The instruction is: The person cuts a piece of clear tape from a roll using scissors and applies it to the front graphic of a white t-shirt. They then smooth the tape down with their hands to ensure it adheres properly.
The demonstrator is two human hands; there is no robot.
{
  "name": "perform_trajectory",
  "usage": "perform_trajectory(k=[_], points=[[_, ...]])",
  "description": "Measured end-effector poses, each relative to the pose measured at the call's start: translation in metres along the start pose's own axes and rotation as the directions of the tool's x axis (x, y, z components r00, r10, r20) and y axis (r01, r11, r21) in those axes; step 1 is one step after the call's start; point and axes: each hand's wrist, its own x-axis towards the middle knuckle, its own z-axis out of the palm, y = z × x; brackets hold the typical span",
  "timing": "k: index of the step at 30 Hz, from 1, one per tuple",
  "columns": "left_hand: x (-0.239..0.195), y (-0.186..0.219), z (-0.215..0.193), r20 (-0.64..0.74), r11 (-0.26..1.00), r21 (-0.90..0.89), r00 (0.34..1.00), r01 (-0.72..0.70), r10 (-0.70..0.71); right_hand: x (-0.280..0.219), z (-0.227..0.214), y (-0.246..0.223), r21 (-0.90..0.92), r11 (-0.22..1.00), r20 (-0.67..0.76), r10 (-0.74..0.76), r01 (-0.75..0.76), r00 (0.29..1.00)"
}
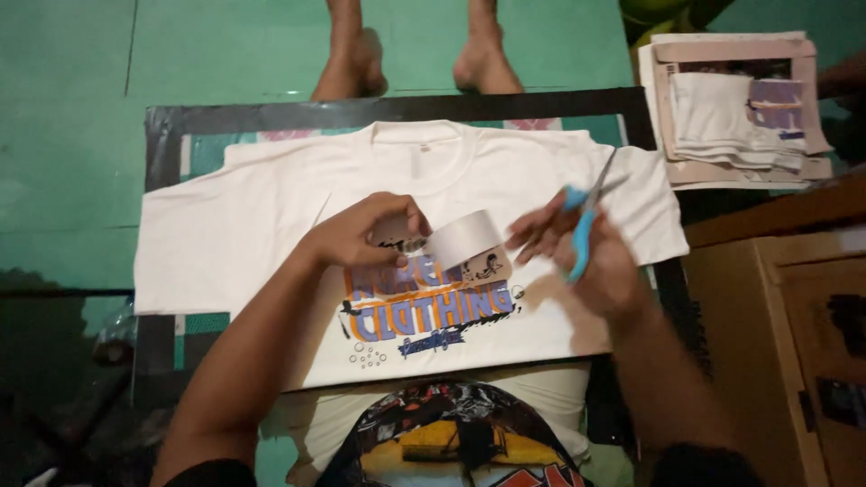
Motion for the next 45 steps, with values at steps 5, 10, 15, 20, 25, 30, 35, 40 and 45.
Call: perform_trajectory(k=[5, 10, 15, 20, 25, 30, 35, 40, 45], points=[[-0.007, 0.001, 0.009, -0.002, 0.996, 0.075, 0.999, 0.039, -0.039, 0.020, 0.046, 0.007, -0.556, 0.800, 0.098, -0.204, 0.223, 0.974], [-0.006, 0.016, 0.005, 0.063, 0.995, -0.007, 0.993, 0.100, -0.099, 0.052, 0.009, 0.012, -0.622, 0.740, 0.328, -0.052, 0.257, 0.943], [-0.007, 0.019, 0.006, 0.084, 0.985, -0.063, 0.984, 0.162, -0.157, 0.052, -0.014, 0.023, -0.507, 0.840, 0.365, 0.004, 0.195, 0.931], [-0.007, 0.037, 0.004, 0.055, 0.963, -0.058, 0.964, 0.262, -0.259, 0.047, -0.043, 0.026, -0.529, 0.826, 0.323, -0.014, 0.193, 0.946], [-0.002, 0.047, 0.005, 0.037, 0.945, -0.072, 0.947, 0.321, -0.319, 0.047, -0.057, 0.023, -0.496, 0.854, 0.279, -0.014, 0.157, 0.960], [-0.002, 0.055, 0.009, 0.043, 0.932, -0.088, 0.936, 0.352, -0.349, 0.050, -0.065, 0.022, -0.522, 0.834, 0.317, -0.001, 0.176, 0.948], [0.000, 0.052, 0.008, 0.045, 0.920, -0.076, 0.923, 0.384, -0.382, 0.049, -0.071, 0.030, -0.485, 0.863, 0.308, 0.018, 0.141, 0.951], [0.000, 0.056, 0.003, 0.063, 0.916, -0.065, 0.917, 0.397, -0.393, 0.049, -0.070, 0.030, -0.465, 0.879, 0.286, 0.035, 0.106, 0.958], [0.000, 0.057, 0.004, 0.083, 0.909, -0.049, 0.909, 0.413, -0.409, 0.049, -0.072, 0.033, -0.449, 0.889, 0.277, 0.045, 0.088, 0.960]])
